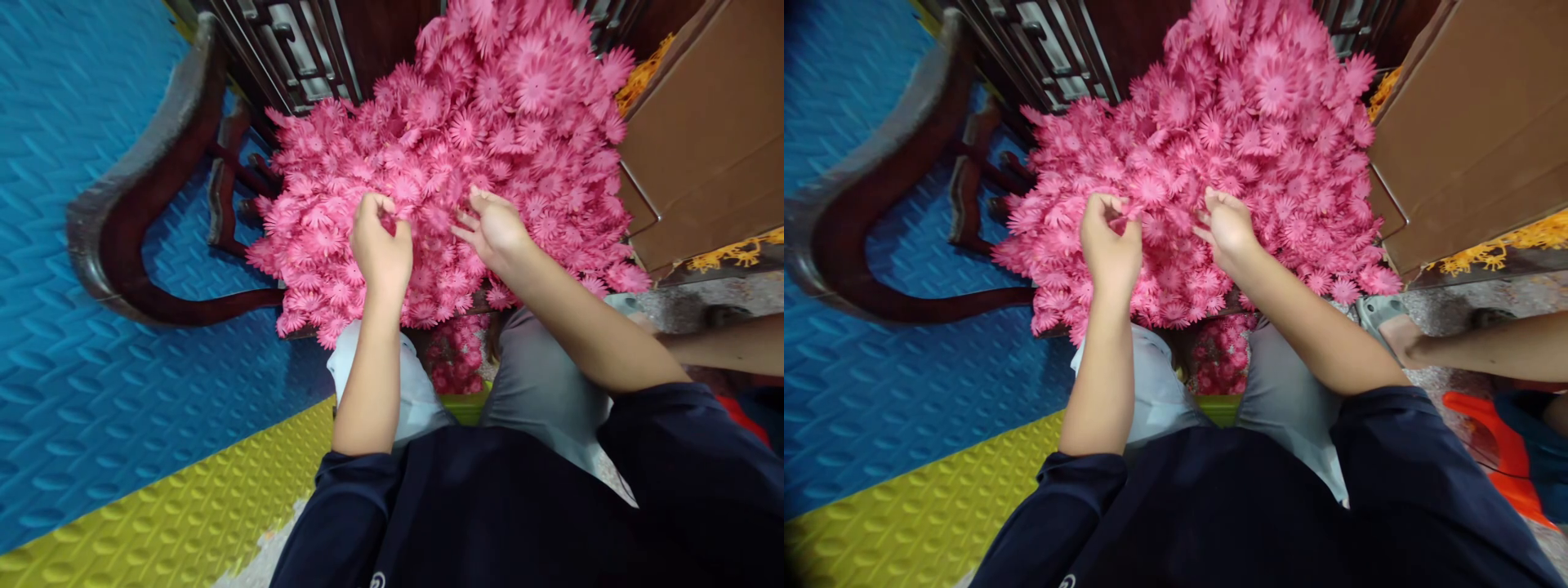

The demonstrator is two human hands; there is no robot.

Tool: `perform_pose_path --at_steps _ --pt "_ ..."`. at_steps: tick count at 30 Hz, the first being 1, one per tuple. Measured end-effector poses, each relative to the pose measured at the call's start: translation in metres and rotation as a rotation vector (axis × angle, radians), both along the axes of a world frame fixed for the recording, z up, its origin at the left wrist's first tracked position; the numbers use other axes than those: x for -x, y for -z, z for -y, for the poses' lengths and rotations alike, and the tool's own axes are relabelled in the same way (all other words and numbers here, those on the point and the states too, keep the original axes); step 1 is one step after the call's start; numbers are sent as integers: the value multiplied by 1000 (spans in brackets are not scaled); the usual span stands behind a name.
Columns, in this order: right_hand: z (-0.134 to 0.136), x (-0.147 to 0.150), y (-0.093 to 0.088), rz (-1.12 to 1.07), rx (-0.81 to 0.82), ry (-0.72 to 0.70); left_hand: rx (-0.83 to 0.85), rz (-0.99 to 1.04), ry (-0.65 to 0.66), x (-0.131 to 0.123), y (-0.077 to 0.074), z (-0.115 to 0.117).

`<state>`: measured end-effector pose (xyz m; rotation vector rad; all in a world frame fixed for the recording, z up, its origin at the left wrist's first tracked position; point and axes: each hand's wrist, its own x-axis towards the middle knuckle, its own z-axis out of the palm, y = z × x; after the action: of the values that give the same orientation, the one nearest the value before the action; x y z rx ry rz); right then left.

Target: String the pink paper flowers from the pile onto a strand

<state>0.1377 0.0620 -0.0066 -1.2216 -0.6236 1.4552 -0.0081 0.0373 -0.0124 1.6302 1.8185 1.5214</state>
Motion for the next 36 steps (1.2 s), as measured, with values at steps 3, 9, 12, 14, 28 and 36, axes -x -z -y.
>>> perform_pose_path --at_steps 3,9,12,14,28,36 --pt "-2 -3 0 160 -97 3 -56 -17 -168 9 0 -4" --pt "-7 -7 -3 95 -98 -73 -113 1 -250 8 -3 -1" --pt "-3 -4 -6 32 -74 -160 -46 2 -137 -3 -7 4" --pt "1 0 -8 -4 -71 -219 8 41 17 -9 -10 6" --pt "8 1 -12 -65 -89 -441 33 81 220 -11 -12 6" --pt "5 2 -10 -41 -21 -363 -93 147 146 -11 -4 3"
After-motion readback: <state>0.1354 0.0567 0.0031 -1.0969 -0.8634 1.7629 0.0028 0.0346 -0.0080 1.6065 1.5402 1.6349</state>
